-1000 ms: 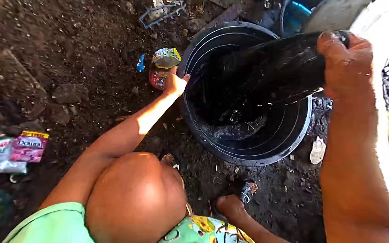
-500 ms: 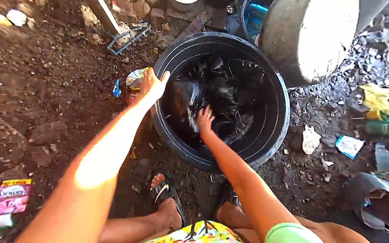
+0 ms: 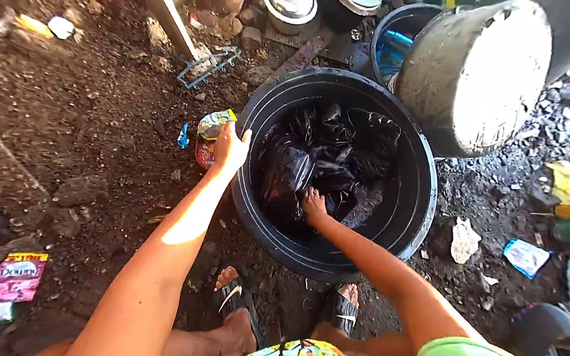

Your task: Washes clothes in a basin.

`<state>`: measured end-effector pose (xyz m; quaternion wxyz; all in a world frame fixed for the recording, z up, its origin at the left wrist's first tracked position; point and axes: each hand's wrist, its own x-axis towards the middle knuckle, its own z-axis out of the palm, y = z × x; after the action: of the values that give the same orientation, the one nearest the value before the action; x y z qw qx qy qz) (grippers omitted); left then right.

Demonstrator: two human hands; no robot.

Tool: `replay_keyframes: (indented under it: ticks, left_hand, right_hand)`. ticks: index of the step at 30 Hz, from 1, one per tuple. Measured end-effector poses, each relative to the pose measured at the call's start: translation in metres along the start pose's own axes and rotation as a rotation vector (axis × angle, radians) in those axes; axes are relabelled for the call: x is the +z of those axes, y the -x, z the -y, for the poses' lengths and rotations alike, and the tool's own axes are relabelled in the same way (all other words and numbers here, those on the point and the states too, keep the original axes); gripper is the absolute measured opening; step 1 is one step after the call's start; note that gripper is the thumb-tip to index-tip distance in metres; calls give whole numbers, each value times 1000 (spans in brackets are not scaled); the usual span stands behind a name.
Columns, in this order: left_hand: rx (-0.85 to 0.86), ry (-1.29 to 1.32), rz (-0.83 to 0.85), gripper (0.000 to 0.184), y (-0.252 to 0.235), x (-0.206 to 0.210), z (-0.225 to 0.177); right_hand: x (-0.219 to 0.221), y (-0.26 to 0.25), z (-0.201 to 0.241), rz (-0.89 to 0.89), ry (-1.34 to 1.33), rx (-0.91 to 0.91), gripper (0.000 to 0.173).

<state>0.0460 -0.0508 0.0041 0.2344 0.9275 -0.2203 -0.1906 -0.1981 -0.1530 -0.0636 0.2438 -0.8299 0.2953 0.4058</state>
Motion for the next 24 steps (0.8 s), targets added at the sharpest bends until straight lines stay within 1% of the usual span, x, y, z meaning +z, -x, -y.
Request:
replay_keyframes:
  ticks: [1, 2, 3, 4, 5, 6, 7, 8, 9, 10, 11, 12, 13, 15, 16, 18, 20, 21, 23, 24]
  left_hand:
    - [-3, -5, 2, 61, 0, 1, 0]
    - [-7, -15, 3, 62, 1, 2, 1]
    - [-5, -21, -3, 63, 1, 2, 1]
    - [3, -19, -15, 64, 0, 3, 1]
    - [9, -15, -24, 64, -1, 4, 1]
    - [10, -13, -24, 64, -2, 4, 1]
    - [4, -10, -16, 63, -2, 4, 2]
    - [-2, -5, -11, 63, -1, 5, 1]
    - [-1, -5, -15, 62, -1, 5, 2]
    - [6, -6, -27, 61, -2, 7, 3]
    - [19, -6, -44, 60, -3, 9, 5]
    - [33, -10, -58, 59, -6, 10, 6]
    - [39, -26, -54, 59, -6, 8, 5]
    - [-1, -73, 14, 64, -5, 2, 0]
    - [-22, -98, 65, 68, -3, -1, -3]
    - [-37, -128, 118, 73, -2, -5, -8]
    - [-33, -127, 111, 73, 0, -5, -10]
    - [-24, -123, 94, 73, 1, -3, -9]
    - [-11, -111, 80, 72, 3, 1, -6]
    - [-7, -112, 79, 70, 3, 3, -5]
  right_hand:
    - [-17, 17, -9, 120, 3, -77, 75]
    - [-39, 29, -24, 205, -43, -143, 69]
    - [-67, 35, -44, 238, -150, -182, 62]
    - [-94, 36, -65, 200, -319, -199, 54]
    - [-119, 29, -87, 71, -461, -199, 48]
    - [-143, 16, -106, -150, -504, -186, 44]
    - [-166, -2, -123, -405, -468, -151, 42]
    - [-185, -22, -135, -615, -428, -105, 45]
    - [-197, -45, -141, -746, -421, -60, 55]
    - [-201, -69, -139, -815, -433, -24, 71]
    - [-197, -92, -129, -833, -443, 9, 86]
    - [-187, -114, -112, -814, -441, 35, 97]
    - [-172, -131, -90, -769, -429, 49, 98]
    - [-140, -141, -57, -631, -327, 26, 84]
    - [-123, -136, -53, -560, -265, -6, 77]
    - [-98, -111, -64, -437, -147, -17, 66]
    - [-80, -80, -88, -320, -119, 81, 59]
    - [-75, -69, -100, -295, -128, 146, 56]
    - [-70, -59, -115, -290, -154, 277, 55]
    - [-70, -63, -118, -308, -161, 323, 55]
